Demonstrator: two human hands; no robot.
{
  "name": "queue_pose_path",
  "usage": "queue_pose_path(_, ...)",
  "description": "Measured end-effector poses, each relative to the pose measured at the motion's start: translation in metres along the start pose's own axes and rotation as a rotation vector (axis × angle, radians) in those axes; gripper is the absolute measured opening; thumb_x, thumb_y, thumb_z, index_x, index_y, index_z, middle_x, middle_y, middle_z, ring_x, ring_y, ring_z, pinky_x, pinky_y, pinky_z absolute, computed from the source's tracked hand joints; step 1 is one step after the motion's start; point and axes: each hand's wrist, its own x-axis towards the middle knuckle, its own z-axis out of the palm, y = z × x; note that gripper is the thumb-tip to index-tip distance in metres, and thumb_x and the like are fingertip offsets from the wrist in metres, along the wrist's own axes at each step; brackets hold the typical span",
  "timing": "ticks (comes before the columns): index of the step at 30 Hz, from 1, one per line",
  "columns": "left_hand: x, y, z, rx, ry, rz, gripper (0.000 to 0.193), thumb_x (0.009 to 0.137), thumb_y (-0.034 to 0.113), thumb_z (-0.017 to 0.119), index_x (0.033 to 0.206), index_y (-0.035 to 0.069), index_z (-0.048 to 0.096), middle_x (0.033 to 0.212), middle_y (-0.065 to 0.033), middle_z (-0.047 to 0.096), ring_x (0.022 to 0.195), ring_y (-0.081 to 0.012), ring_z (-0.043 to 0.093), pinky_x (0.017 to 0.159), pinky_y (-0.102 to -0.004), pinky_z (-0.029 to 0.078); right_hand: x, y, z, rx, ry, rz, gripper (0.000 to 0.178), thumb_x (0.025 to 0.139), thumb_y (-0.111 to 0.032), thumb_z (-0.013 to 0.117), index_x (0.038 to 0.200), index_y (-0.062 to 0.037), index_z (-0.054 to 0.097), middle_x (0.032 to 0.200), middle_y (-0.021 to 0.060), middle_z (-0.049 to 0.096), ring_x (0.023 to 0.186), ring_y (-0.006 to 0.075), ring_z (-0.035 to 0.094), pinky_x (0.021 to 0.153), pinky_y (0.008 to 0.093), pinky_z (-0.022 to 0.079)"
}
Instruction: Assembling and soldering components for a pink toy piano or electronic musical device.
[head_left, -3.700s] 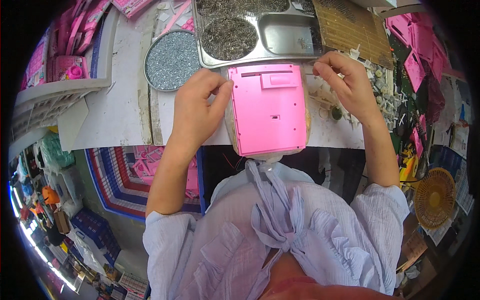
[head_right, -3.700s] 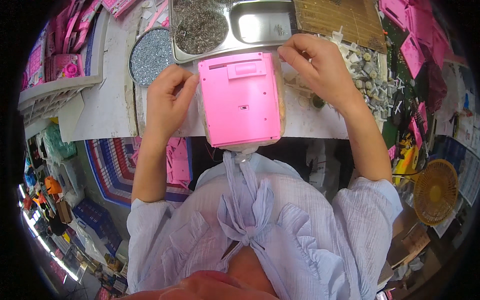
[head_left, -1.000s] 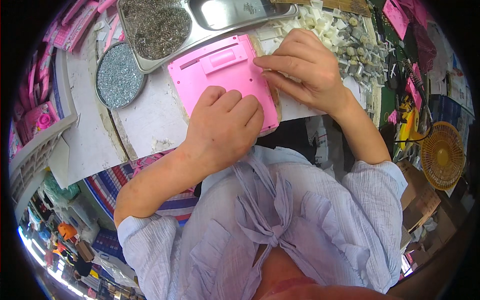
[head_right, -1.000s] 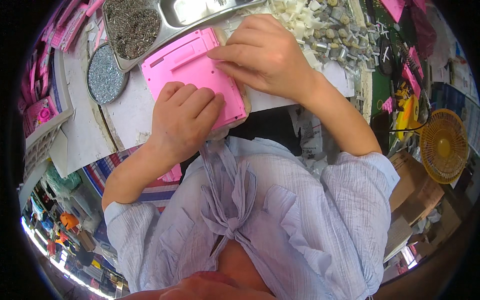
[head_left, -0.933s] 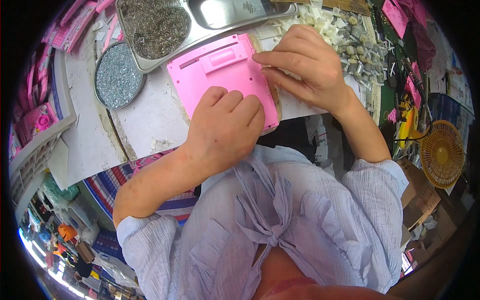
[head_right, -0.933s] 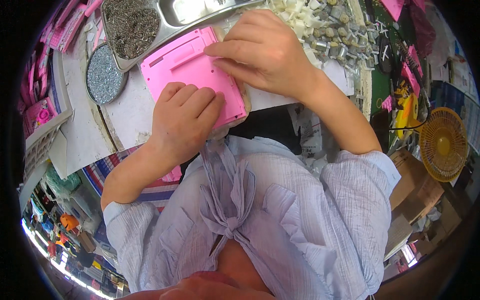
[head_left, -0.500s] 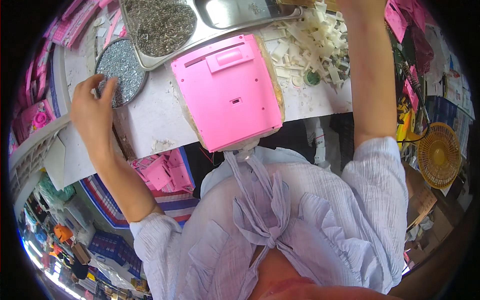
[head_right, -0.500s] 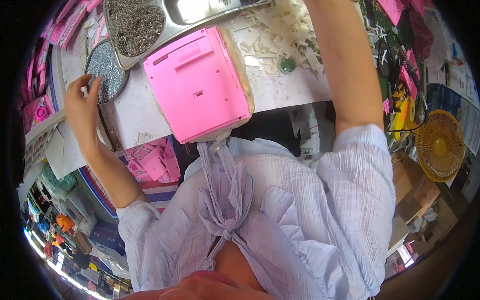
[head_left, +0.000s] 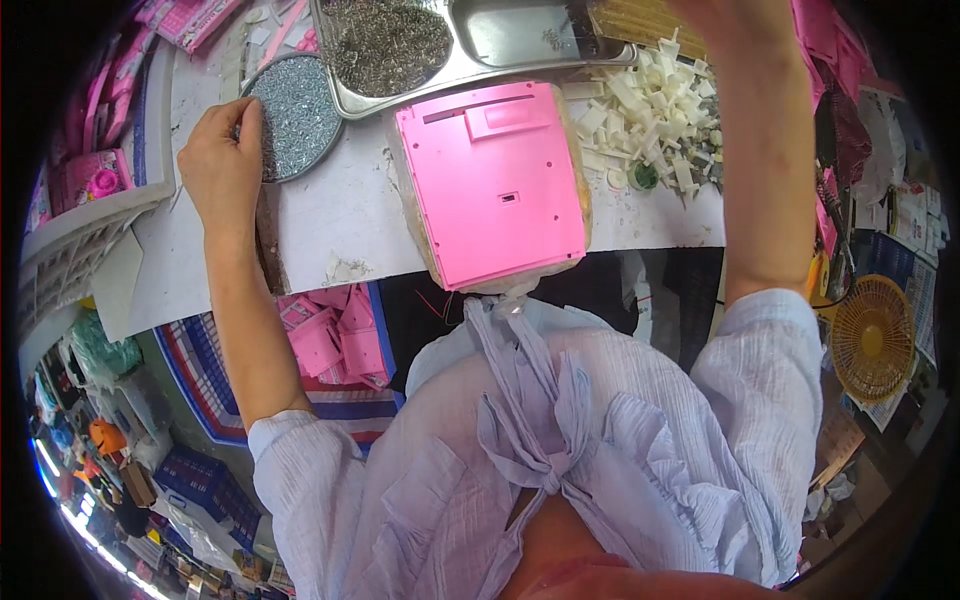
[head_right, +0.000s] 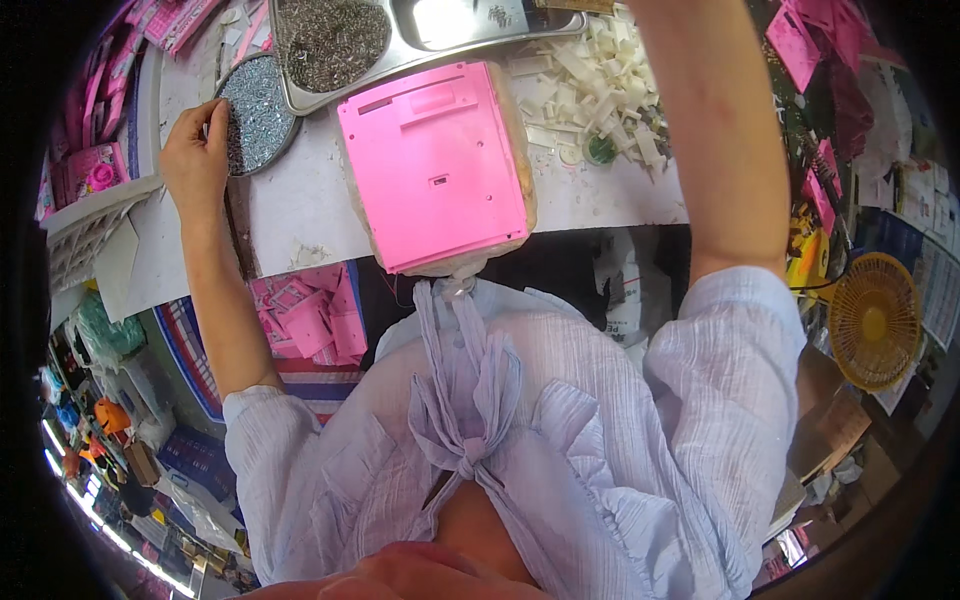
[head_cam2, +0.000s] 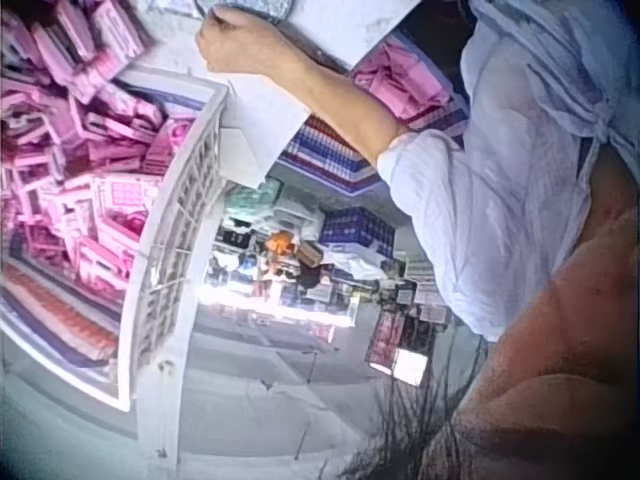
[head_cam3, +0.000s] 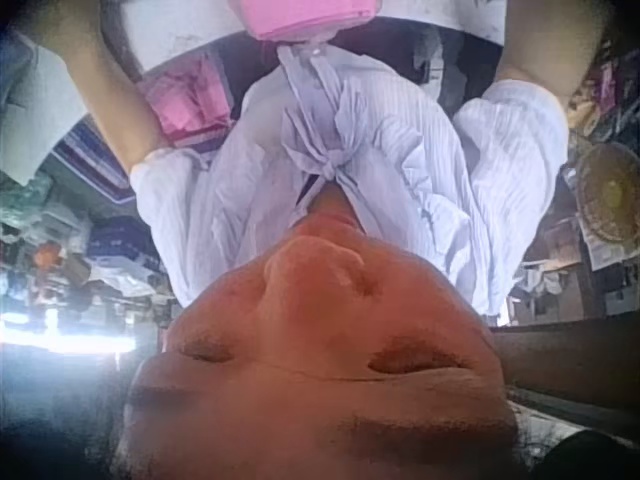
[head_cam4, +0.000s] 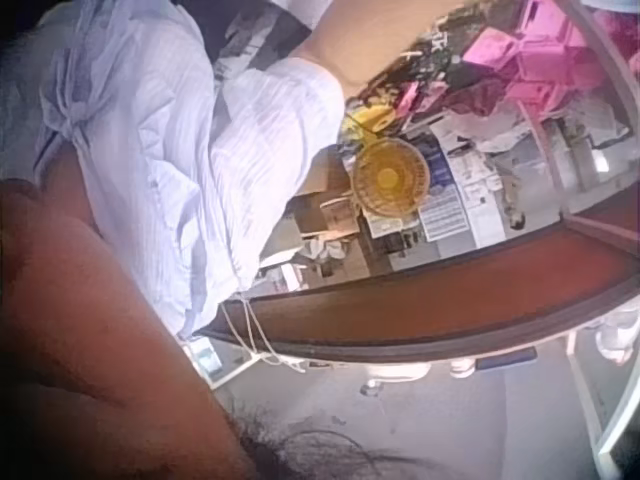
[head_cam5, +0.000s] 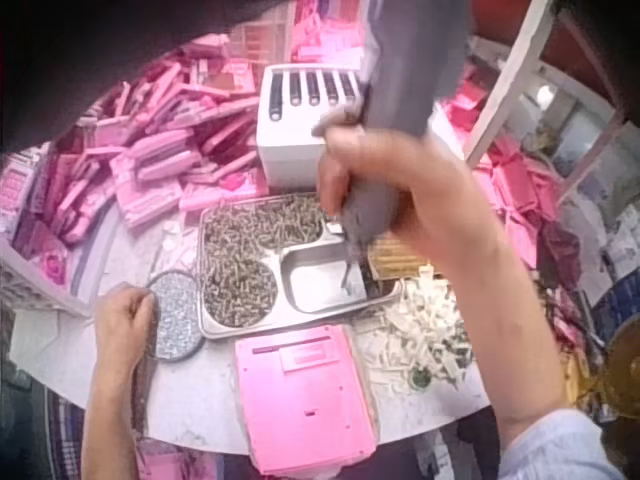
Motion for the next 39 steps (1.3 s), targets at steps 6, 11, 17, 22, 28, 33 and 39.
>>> queue_pose_path(6,-0.073,0.109,-0.011,-0.605,-0.254,0.195,0.015,0.082,0.007,0.075,0.097,0.011,0.073,0.091,-0.0056,0.071,0.084,-0.0207,0.065,0.081,-0.0354,0.047,-0.087,0.006,0.037,0.433,-0.082,-0.076,0.029,0.091,-0.022,0.072,0.113,-0.0043,0.063,0.073,0.0030,0.063,0.071,0.0141,0.062,0.068,0.0301,0.051)
queue_pose_path(11,-0.101,0.164,-0.008,-0.686,-0.190,0.404,0.021,0.078,0.007,0.080,0.097,0.014,0.073,0.089,0.0007,0.069,0.080,-0.0168,0.063,0.079,-0.0351,0.037,-0.121,-0.019,0.068,0.355,0.038,-0.104,0.031,0.095,-0.036,0.071,0.114,-0.0150,0.058,0.067,-0.0051,0.057,0.059,0.0086,0.054,0.063,0.0280,0.049)
queue_pose_path(17,-0.105,0.165,-0.009,-0.729,-0.170,0.358,0.019,0.077,0.007,0.081,0.093,0.014,0.072,0.084,0.0009,0.068,0.077,-0.0168,0.062,0.078,-0.0352,0.036,-0.107,-0.020,0.081,0.329,0.022,-0.068,0.031,0.096,-0.040,0.069,0.112,-0.0163,0.056,0.065,-0.0060,0.055,0.053,0.0077,0.051,0.059,0.0284,0.048)
queue_pose_path(22,-0.104,0.160,-0.008,-0.607,-0.136,0.409,0.016,0.077,0.011,0.080,0.088,0.013,0.069,0.083,0.0002,0.065,0.077,-0.0176,0.060,0.079,-0.0384,0.036,-0.106,-0.012,0.093,0.334,0.047,-0.020,0.032,0.095,-0.039,0.071,0.109,-0.0142,0.055,0.063,-0.0052,0.053,0.051,0.0086,0.050,0.057,0.0294,0.047)
queue_pose_path(28,-0.076,0.122,-0.009,-0.466,-0.128,0.441,0.019,0.079,0.021,0.080,0.092,0.010,0.071,0.095,-0.0017,0.066,0.091,-0.0220,0.061,0.088,-0.0417,0.038,-0.098,-0.002,0.084,0.289,0.055,-0.039,0.031,0.095,-0.036,0.069,0.109,-0.0117,0.056,0.059,-0.0050,0.049,0.050,0.0095,0.045,0.056,0.0286,0.043)
queue_pose_path(33,-0.023,0.020,0.006,0.121,-0.065,0.104,0.018,0.082,0.026,0.078,0.096,0.015,0.076,0.106,-0.0012,0.067,0.104,-0.0251,0.061,0.091,-0.0483,0.038,-0.105,0.007,0.065,0.249,0.099,-0.030,0.036,0.095,-0.037,0.068,0.112,-0.0080,0.055,0.061,-0.0029,0.046,0.053,0.0107,0.045,0.060,0.0313,0.043)
queue_pose_path(39,-0.020,0.013,0.012,0.058,-0.075,0.141,0.015,0.085,0.030,0.076,0.089,0.016,0.077,0.105,-0.0003,0.068,0.106,-0.0224,0.061,0.091,-0.0489,0.037,-0.125,-0.003,0.058,0.218,0.069,-0.054,0.032,0.096,-0.034,0.065,0.113,-0.0091,0.055,0.062,-0.0037,0.049,0.053,0.0104,0.044,0.061,0.0312,0.043)
